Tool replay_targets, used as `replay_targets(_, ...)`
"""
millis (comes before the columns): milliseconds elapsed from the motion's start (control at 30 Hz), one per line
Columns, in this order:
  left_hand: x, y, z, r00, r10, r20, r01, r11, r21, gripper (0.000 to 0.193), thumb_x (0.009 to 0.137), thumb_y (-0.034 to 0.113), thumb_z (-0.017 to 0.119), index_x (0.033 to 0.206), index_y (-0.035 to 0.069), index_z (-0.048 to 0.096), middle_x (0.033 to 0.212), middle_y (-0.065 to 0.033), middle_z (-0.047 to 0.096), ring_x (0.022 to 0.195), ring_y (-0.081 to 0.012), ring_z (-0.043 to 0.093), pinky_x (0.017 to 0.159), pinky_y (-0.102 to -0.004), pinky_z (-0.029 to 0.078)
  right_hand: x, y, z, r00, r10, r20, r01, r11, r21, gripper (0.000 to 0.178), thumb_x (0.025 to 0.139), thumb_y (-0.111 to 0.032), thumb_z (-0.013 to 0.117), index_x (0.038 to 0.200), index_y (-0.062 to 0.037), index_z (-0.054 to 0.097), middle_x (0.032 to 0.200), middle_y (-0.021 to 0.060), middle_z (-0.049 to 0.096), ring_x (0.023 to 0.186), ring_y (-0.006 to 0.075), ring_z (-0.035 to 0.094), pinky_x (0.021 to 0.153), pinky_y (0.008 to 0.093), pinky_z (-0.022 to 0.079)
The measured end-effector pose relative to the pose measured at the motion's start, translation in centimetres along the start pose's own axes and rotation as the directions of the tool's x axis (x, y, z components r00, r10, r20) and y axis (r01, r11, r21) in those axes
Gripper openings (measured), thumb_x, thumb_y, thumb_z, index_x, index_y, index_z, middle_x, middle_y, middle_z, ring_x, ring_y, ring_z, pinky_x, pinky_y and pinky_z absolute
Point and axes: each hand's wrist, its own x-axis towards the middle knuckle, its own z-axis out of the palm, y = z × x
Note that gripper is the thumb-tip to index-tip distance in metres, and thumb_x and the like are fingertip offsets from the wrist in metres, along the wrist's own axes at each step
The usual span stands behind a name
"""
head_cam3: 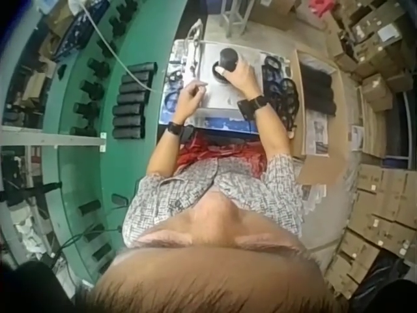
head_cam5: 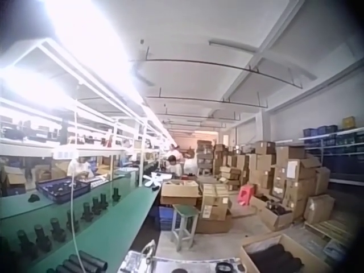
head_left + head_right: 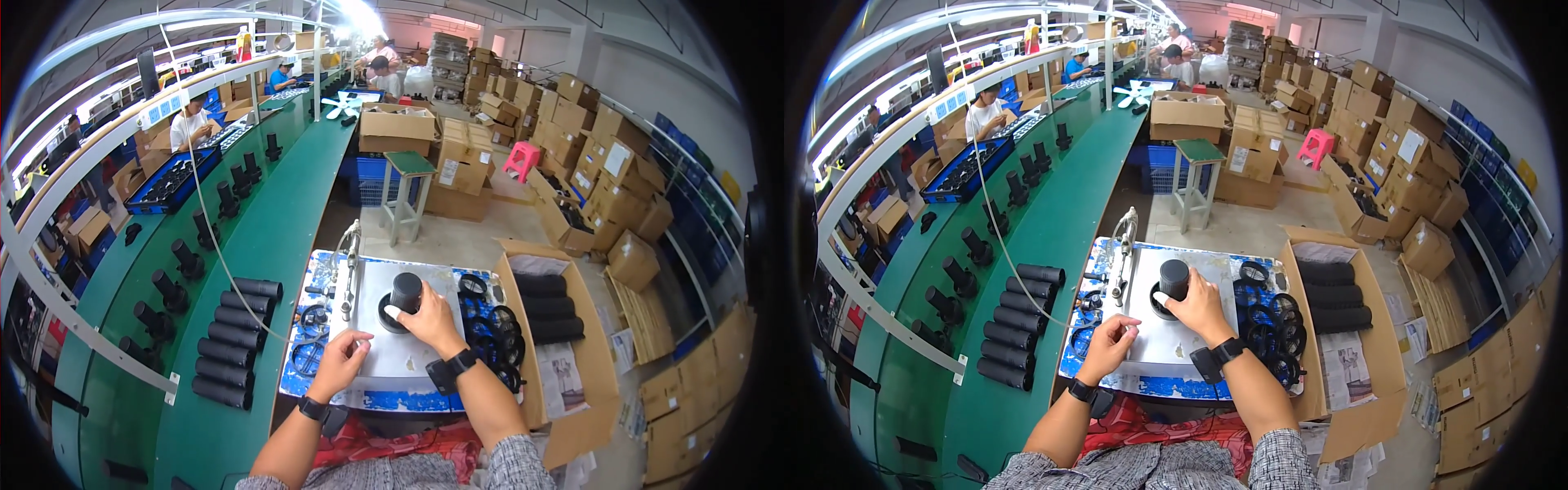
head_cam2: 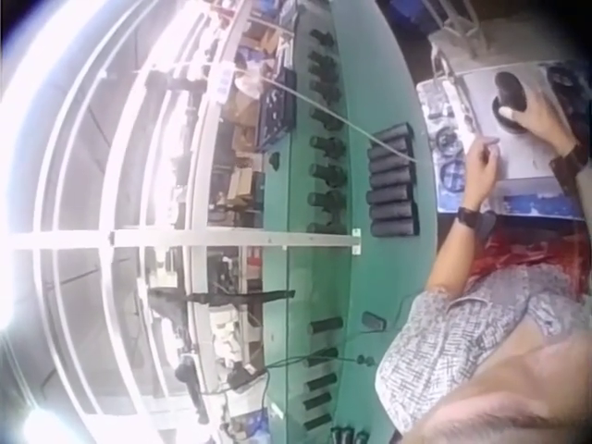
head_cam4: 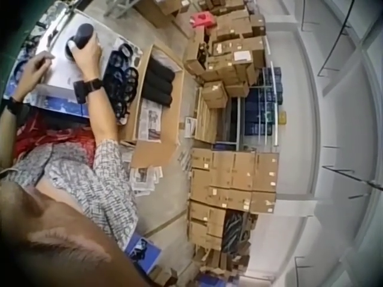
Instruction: The person picks up a black cylinder, places it onto a machine, and then removes it. They then pick up a black circular frame, press it onto the machine, and place it into a cardboard box, repeating the process.
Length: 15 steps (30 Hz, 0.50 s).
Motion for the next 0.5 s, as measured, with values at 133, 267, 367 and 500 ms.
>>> replay_targets(133,0.3,0.0,0.0,0.999,0.036,-0.023,-0.036,0.999,0.012,0.016,0.105,0.012,0.069,0.117,0.003,0.073,0.084,0.0067,0.059,0.071,-0.0013,0.048,0.063,-0.0209,0.039,0.5,0.0,-0.3,1.0,-0.007,0.03,0.007,1.0,0.016,0.074,0.077,-0.036,0.089,0.128,0.0063,0.057,0.114,0.0249,0.075,0.107,0.0441,0.072,0.097,0.0507,0.055)
replay_targets(267,0.0,0.9,-0.4,0.999,-0.015,-0.03,0.013,0.998,-0.062,0.015,0.103,0.011,0.069,0.115,0.003,0.074,0.086,0.0037,0.06,0.072,-0.0033,0.049,0.063,-0.0225,0.04,0.5,0.8,0.3,1.0,-0.023,0.011,0.023,0.999,0.04,0.068,0.077,-0.033,0.09,0.125,0.0042,0.06,0.112,0.0223,0.076,0.104,0.0405,0.074,0.095,0.0475,0.057)
replay_targets(367,1.4,1.5,-1.8,0.994,-0.104,-0.033,0.091,0.961,-0.262,0.015,0.1,0.008,0.069,0.113,0.003,0.075,0.088,-0.0016,0.062,0.071,-0.0074,0.051,0.063,-0.0252,0.041,0.3,1.4,0.2,1.0,0.001,-0.017,0.001,0.992,0.125,0.063,0.077,-0.028,0.091,0.126,0.0003,0.064,0.11,0.0185,0.078,0.1,0.0341,0.077,0.091,0.0425,0.061)
replay_targets(500,7.3,-0.1,-6.8,0.948,0.278,-0.157,-0.158,0.835,0.527,0.017,0.103,0.009,0.065,0.116,0.002,0.071,0.099,-0.0118,0.067,0.077,-0.0231,0.065,0.069,-0.0349,0.052,0.0,1.0,0.2,0.997,-0.035,-0.067,0.039,0.998,0.048,0.064,0.076,-0.031,0.091,0.12,0.0046,0.061,0.108,0.0226,0.074,0.101,0.0404,0.074,0.091,0.0467,0.059)
